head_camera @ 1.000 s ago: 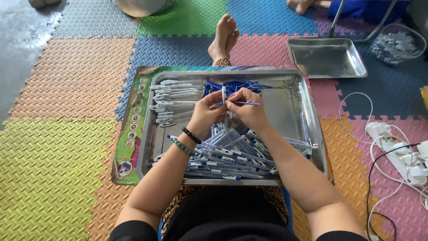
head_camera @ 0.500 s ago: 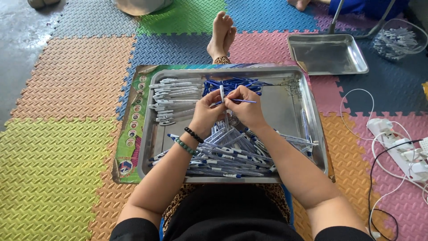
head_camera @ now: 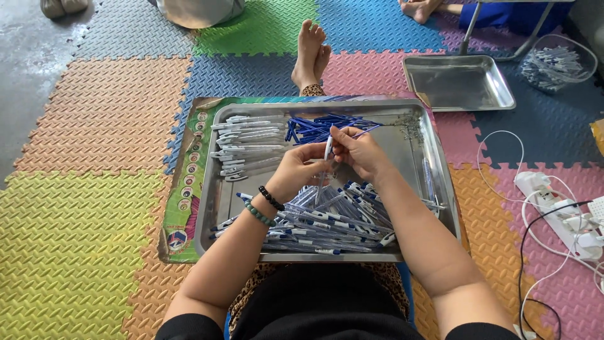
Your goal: Assembling pens by inserting refills into pen bodies and organizing them on a tray.
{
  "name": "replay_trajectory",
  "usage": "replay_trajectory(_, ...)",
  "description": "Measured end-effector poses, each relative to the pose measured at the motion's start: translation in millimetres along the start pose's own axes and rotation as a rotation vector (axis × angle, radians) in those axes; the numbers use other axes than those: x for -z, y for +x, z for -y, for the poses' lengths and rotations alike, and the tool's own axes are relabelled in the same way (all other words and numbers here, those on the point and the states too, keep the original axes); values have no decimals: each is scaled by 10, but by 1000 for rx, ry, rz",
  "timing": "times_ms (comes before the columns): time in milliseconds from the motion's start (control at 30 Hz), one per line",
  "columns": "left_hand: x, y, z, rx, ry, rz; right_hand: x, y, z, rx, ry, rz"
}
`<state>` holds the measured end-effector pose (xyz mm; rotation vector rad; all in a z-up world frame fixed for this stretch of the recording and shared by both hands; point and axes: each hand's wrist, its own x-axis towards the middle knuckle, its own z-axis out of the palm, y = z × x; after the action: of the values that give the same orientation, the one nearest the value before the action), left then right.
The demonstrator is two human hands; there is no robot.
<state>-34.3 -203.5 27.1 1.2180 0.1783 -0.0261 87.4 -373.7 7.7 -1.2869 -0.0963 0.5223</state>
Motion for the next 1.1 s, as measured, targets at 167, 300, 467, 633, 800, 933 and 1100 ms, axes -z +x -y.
replay_trajectory(167,27,5,11,9,30,53,98,61,-38,-31,2,25)
replay_trajectory(300,30,-12,-3,22,48,86,165,96,-21,-21,-52,72)
replay_trajectory(467,60,12,0,68,38,135,225,156,48,13,29,53)
replay_trajectory(633,84,-50,-50,107,46,177,368,268,74,27,209,-98)
replay_trajectory(800,141,-23,-91,81,-1,171,491,353,-41,120,-75,-237)
replay_trajectory(933,154,-10,-112,55,-58,138,294,257,7,90,-167,-115)
replay_trajectory(1100,142,-29,-162,22,-112,70,96,117,40,151,-260,-37)
